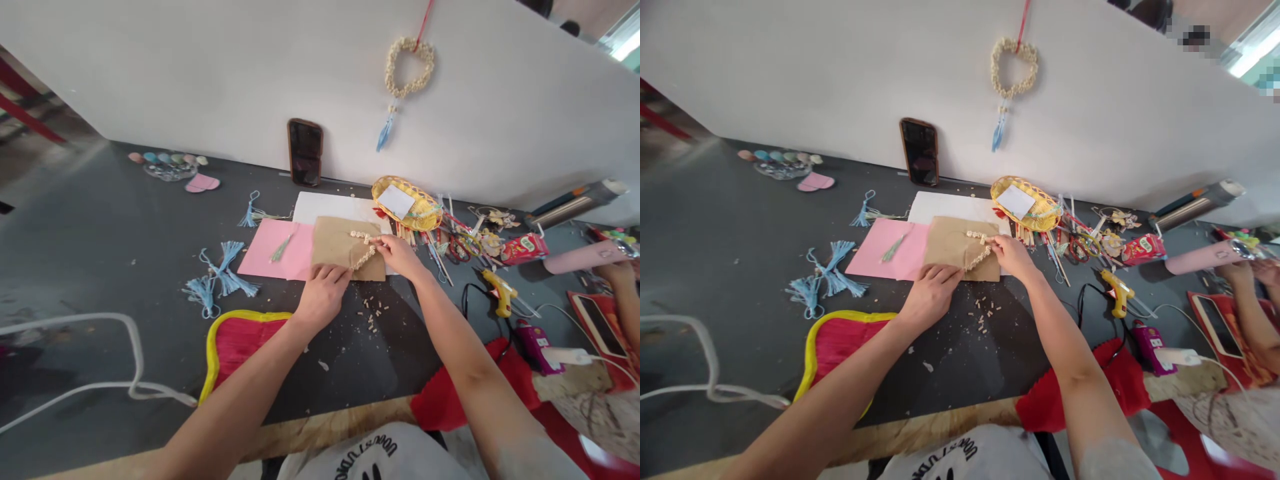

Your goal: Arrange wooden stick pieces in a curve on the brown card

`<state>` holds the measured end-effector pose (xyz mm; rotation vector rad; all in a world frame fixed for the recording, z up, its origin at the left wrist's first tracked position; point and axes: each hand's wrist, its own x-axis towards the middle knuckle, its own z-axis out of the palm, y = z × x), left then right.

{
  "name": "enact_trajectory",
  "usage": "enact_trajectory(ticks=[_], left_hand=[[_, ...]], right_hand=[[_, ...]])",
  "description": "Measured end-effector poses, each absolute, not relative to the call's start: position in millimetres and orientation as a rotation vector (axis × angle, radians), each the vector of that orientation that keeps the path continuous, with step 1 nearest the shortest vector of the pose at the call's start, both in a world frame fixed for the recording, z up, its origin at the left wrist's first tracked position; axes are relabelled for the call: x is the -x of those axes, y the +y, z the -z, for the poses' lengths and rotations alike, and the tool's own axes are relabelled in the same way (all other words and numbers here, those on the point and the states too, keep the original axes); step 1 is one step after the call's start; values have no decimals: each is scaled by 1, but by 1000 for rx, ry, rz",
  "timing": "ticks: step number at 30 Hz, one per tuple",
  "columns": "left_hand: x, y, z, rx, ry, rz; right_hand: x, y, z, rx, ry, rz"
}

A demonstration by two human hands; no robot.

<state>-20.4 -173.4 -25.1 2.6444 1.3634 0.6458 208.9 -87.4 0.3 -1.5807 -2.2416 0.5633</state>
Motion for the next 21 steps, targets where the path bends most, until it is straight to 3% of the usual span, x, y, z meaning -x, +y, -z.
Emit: enact_trajectory(ticks=[21], left_hand=[[20,-174,25,-2620,1354,-658]], right_hand=[[-216,-86,2,1473,-2214,-447]])
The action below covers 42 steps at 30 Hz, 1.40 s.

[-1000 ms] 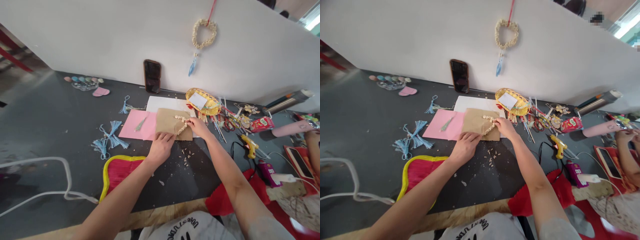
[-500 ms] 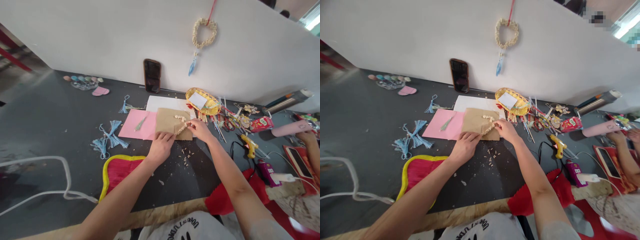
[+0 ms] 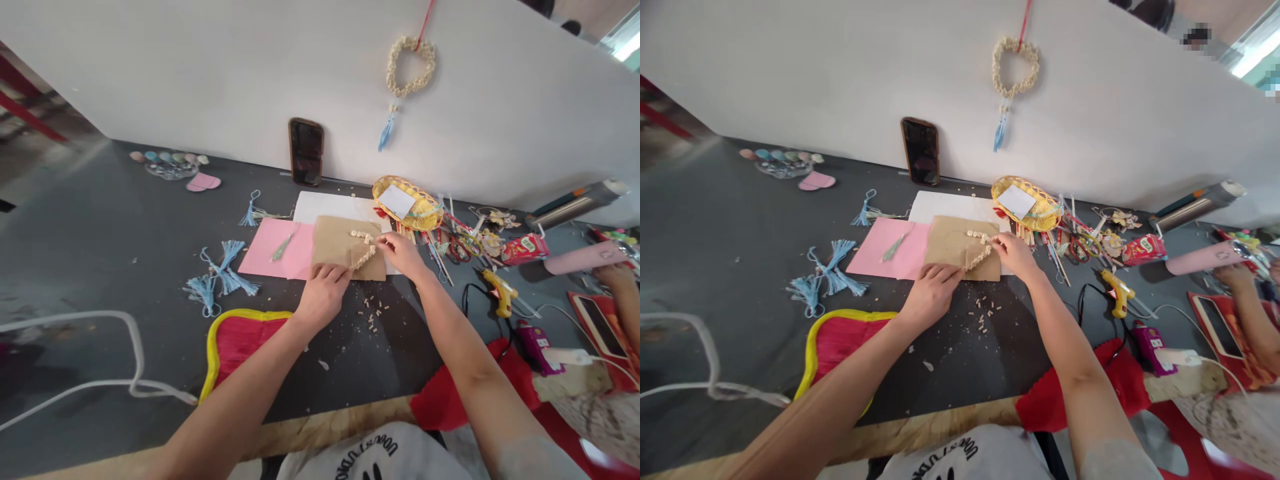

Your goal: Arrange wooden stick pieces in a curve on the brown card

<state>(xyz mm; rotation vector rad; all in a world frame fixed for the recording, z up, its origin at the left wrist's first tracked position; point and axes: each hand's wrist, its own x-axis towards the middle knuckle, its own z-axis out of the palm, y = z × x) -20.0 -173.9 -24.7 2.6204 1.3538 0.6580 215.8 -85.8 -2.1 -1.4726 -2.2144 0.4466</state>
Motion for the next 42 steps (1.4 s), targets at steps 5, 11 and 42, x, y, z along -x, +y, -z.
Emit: enact_trajectory(ticks=[5,11,42], left_hand=[[20,-174,25,-2630,1359,-650],[20,-174,24,-2630,1350,-664],[20,-174,26,-2634,1357,-664]], right_hand=[[-207,-61,-10,1565,-2285,-447],[-183,-38,-18,1478,-2429,-491],[-187,-37,-23,1595,-2556,-613]])
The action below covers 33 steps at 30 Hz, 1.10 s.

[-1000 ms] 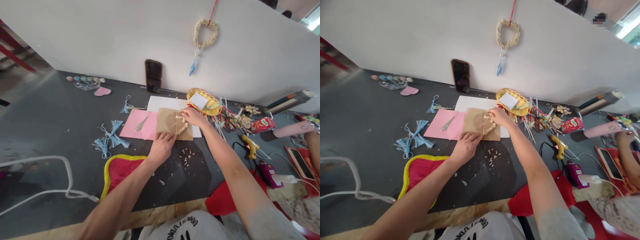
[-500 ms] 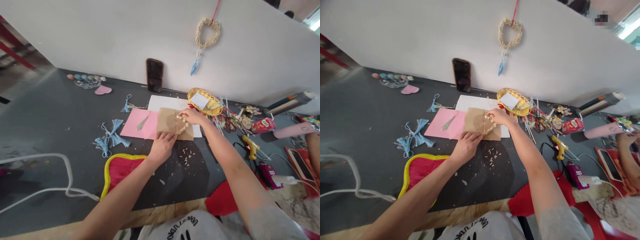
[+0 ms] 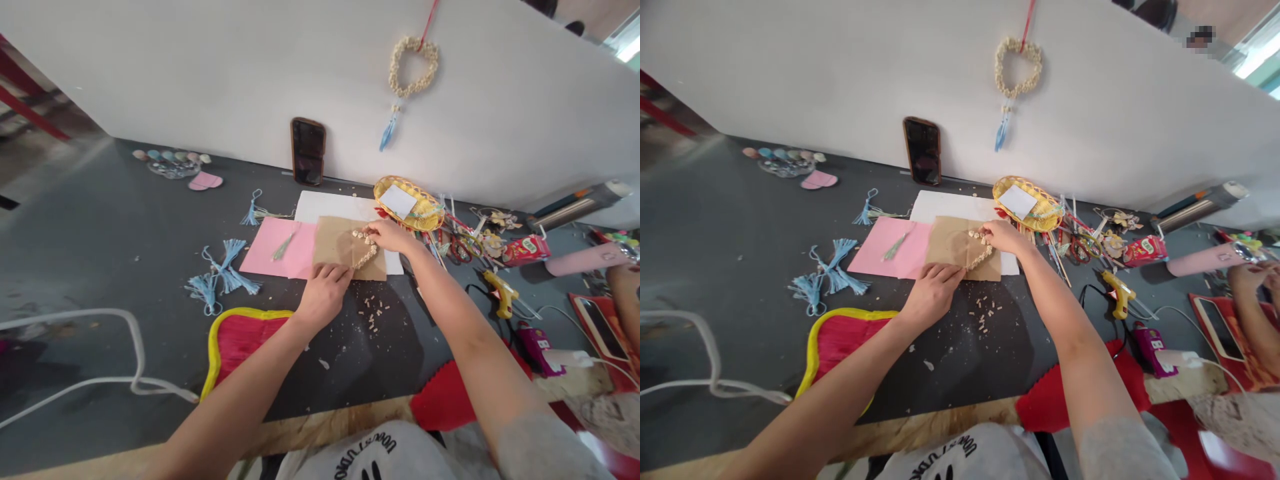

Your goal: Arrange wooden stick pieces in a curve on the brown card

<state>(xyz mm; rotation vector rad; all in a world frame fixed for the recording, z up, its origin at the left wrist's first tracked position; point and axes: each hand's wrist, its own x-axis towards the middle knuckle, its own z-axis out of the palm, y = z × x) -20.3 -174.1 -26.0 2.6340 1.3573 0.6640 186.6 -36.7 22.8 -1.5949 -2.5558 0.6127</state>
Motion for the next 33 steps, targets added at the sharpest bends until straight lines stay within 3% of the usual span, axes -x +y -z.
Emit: enact_trajectory(ticks=[33], left_hand=[[21,-174,25,-2635,1350,-696]], right_hand=[[-186,-36,-24,1622,-2628,-464]])
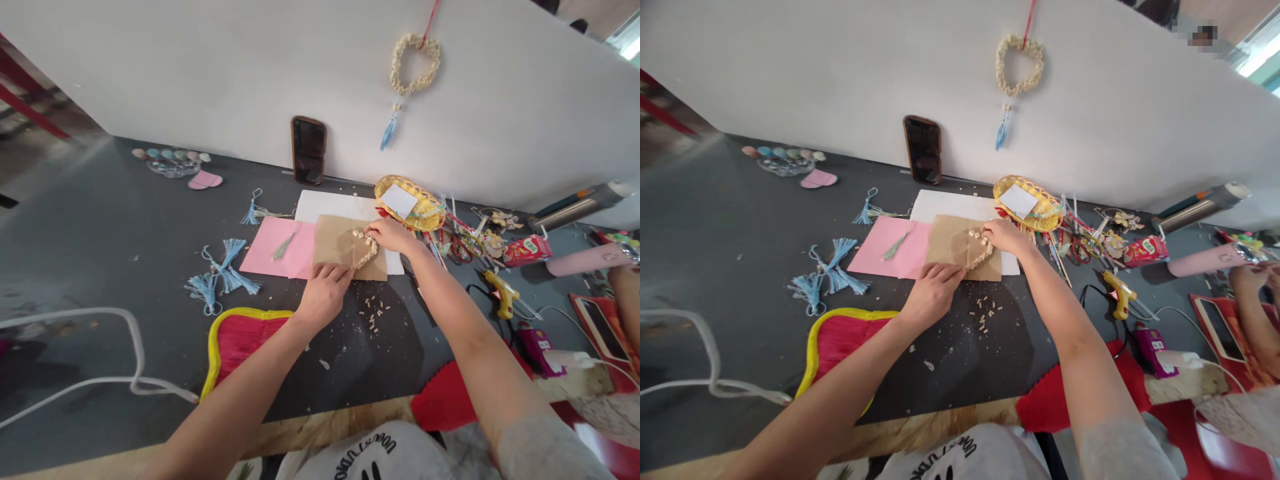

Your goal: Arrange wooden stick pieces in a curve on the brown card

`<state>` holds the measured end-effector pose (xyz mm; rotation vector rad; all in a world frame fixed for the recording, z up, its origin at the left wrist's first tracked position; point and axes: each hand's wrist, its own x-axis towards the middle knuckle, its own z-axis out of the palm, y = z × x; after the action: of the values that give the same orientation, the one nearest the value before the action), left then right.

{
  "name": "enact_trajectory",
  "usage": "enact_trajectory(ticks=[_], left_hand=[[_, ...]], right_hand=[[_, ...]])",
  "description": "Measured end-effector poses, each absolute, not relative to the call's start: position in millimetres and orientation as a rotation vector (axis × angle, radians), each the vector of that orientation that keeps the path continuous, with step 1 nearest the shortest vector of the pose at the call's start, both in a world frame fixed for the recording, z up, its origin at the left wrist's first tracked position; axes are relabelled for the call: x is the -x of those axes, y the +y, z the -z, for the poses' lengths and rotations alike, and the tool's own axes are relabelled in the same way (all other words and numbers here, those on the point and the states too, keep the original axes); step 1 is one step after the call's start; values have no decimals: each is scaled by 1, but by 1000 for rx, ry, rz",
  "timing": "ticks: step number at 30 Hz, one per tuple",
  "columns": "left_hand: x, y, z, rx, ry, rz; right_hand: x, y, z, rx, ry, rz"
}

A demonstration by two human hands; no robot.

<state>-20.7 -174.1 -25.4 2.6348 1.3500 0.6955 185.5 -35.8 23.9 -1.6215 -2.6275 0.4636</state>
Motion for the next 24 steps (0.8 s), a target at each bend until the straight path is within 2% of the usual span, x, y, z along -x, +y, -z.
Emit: enact_trajectory(ticks=[12,24], left_hand=[[20,-174,29,-2633,1357,-718],[20,-174,29,-2638,1355,-716]], right_hand=[[-169,-33,-23,1410,-2643,-442],[-163,-34,-19,1507,-2665,-307]])
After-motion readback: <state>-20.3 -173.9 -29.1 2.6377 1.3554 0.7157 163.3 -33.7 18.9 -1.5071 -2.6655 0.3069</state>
